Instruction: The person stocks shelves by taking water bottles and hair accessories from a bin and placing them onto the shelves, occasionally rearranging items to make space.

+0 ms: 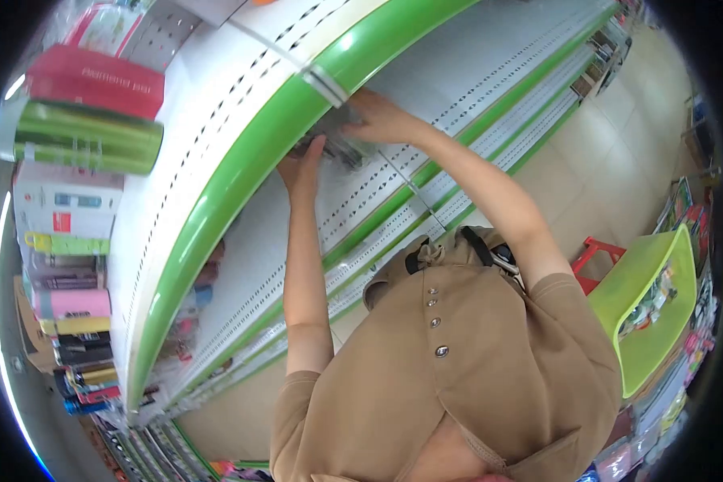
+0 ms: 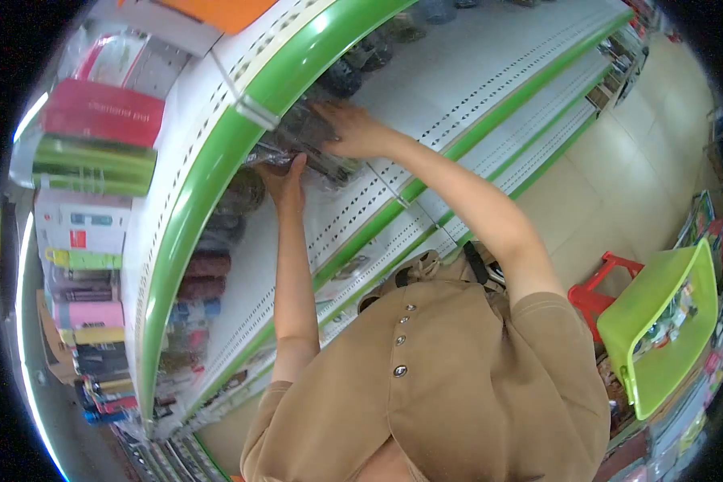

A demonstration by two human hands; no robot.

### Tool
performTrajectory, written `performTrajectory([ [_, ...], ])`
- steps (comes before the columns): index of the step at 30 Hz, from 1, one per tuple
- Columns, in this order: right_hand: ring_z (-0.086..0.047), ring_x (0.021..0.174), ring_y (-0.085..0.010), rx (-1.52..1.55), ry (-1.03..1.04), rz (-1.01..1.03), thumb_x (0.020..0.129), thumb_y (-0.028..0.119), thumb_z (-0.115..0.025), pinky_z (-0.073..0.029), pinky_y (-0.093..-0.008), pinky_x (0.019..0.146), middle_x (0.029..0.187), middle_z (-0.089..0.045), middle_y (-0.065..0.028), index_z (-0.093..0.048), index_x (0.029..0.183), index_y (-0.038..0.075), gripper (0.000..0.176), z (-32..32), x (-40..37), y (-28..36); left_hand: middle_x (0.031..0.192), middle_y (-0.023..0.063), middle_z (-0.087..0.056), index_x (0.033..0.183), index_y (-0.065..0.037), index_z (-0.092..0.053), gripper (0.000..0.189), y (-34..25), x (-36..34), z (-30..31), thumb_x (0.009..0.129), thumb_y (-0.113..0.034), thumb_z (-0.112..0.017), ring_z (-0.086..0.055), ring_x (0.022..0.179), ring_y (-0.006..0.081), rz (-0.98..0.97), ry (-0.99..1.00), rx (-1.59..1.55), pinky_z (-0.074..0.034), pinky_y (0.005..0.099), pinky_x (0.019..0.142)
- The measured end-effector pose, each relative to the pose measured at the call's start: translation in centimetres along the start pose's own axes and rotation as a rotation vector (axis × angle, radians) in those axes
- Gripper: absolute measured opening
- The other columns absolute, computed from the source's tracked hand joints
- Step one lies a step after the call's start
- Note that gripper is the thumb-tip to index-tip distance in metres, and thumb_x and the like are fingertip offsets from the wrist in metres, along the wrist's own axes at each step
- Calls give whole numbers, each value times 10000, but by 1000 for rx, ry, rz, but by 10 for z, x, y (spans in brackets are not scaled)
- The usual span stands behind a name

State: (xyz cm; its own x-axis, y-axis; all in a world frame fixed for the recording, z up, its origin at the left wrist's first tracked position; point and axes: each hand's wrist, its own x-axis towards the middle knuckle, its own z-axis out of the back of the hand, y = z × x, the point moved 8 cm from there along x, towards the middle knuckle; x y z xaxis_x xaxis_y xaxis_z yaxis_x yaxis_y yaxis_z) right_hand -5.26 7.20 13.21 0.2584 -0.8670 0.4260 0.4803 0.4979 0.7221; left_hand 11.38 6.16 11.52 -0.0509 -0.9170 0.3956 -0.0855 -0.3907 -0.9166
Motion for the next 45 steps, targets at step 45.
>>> performTrajectory([
  [45,-596,829,-234,127,395,263,810,359,-614,-477,-347,727,939,-631,-103,-616,989,67,343,-212,28,136,1078,148,-587,1076,-23,-578,335,-57,-146,290,806,-221,-586,-536,990,278,342,-422,1119,-416,357,856],
])
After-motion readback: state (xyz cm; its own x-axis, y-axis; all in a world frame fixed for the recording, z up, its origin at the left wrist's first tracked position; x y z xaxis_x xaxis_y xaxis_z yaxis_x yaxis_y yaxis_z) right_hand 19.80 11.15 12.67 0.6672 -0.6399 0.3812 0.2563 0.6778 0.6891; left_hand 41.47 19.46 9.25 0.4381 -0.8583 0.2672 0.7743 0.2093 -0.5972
